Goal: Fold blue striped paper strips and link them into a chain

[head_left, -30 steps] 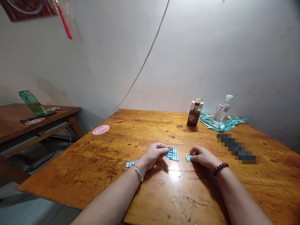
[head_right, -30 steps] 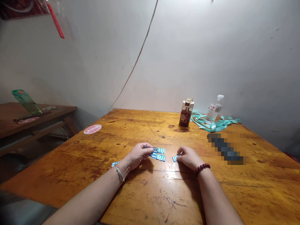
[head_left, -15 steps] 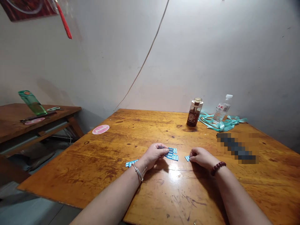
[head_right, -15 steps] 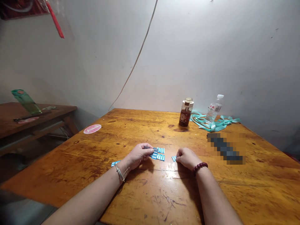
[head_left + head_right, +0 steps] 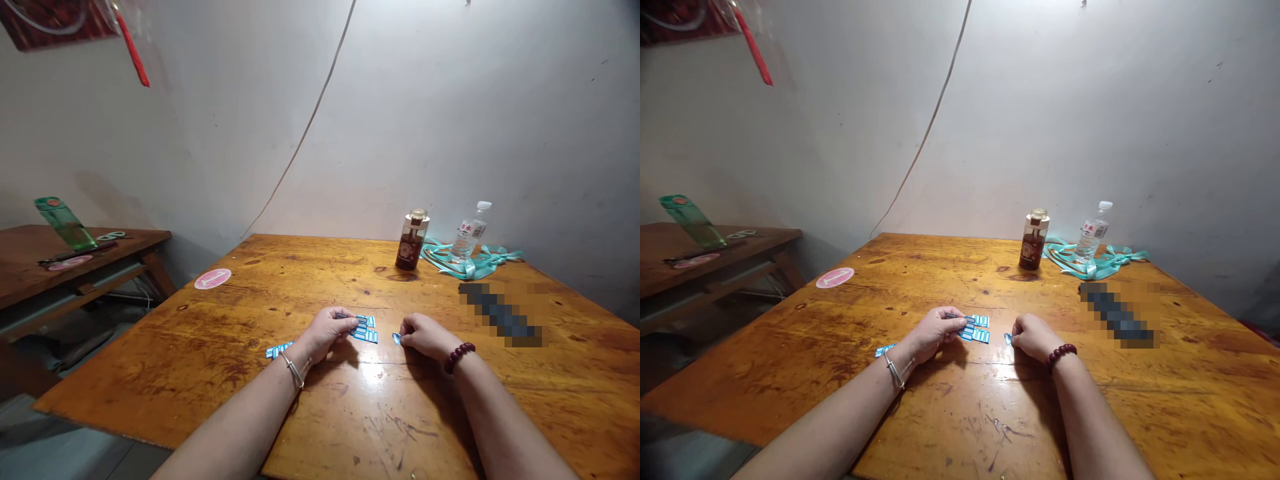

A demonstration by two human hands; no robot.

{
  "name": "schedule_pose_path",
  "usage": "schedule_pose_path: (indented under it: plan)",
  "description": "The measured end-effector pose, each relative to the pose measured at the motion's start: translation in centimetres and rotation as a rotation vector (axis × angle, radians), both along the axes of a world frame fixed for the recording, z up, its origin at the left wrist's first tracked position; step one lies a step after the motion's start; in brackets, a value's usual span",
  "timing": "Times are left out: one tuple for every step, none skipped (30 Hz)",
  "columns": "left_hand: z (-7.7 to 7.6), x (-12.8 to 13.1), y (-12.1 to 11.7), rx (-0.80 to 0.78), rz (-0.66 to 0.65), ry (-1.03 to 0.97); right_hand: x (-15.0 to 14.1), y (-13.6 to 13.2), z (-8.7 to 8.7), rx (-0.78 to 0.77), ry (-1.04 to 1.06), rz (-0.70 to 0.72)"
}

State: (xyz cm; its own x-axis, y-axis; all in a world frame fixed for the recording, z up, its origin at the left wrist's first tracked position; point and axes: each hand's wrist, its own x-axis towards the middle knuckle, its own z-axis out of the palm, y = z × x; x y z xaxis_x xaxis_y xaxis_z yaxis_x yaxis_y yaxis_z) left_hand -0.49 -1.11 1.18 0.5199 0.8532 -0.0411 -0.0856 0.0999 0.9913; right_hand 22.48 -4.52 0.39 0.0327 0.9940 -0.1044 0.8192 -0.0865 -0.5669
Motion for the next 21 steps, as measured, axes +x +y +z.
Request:
schedule_pose_path:
  plan:
    - [0.0,0.0,0.0,-0.002,0.001,-0.005,-0.1,-0.1,0.2,0.01,0.005,-0.003]
    - [0.0,0.0,0.0,-0.006,0.001,-0.01,-0.2,-0.2,0.3,0.02,0.009,-0.005]
    - [0.1,0.0,0.0,-0.01,0.001,-0.015,-0.2,-0.2,0.4,0.035,0.023,-0.011]
    - [0.1,0.0,0.0,-0.013,0.002,-0.017,-0.2,-0.2,0.5,0.062,0.049,-0.024]
    - [0.1,0.0,0.0,-0.015,0.001,-0.018,-0.2,-0.1,0.5,0.1,0.083,-0.054]
    - [0.1,0.0,0.1,-0.016,0.0,-0.016,-0.1,0.0,0.4,0.144,0.117,-0.1]
    - [0.1,0.0,0.1,-0.014,-0.002,-0.014,0.0,0.1,0.3,0.188,0.143,-0.156]
    - [0.0,0.0,0.1,-0.012,-0.004,-0.011,0.2,0.3,0.1,0.224,0.157,-0.214]
    - [0.0,0.0,0.1,-0.01,-0.007,-0.009,0.4,0.4,-0.1,0.247,0.156,-0.266]
    - [0.0,0.0,0.1,-0.009,-0.008,-0.009,0.6,0.6,-0.2,0.256,0.137,-0.304]
    - [0.0,0.0,0.1,-0.007,-0.009,-0.009,0.8,0.7,-0.3,0.259,0.116,-0.331]
    - [0.1,0.0,0.1,-0.007,-0.01,-0.011,1.0,0.7,-0.3,0.267,0.098,-0.353]
    - [0.1,0.0,0.0,-0.009,-0.013,-0.013,1.1,0.7,-0.2,0.281,0.07,-0.376]
    - [0.1,0.0,0.1,-0.012,-0.016,-0.014,1.2,0.7,-0.1,0.293,0.032,-0.386]
    - [0.1,0.0,0.1,-0.015,-0.019,-0.015,1.2,0.5,0.1,0.291,-0.014,-0.376]
    - [0.1,0.0,0.1,-0.018,-0.021,-0.016,1.2,0.4,0.3,0.269,-0.064,-0.347]
    - [0.1,-0.1,0.1,-0.022,-0.023,-0.016,1.2,0.2,0.5,0.229,-0.116,-0.308]
    - [0.0,-0.1,0.1,-0.025,-0.025,-0.015,1.1,0.0,0.5,0.178,-0.161,-0.266]
    - [0.0,-0.1,0.1,-0.027,-0.026,-0.013,1.0,-0.1,0.5,0.123,-0.189,-0.228]
    - [0.0,-0.1,0.1,-0.029,-0.027,-0.011,0.9,-0.2,0.5,0.076,-0.194,-0.204]
    - [0.0,0.0,0.0,-0.031,-0.027,-0.011,0.9,-0.2,0.3,0.044,-0.19,-0.193]
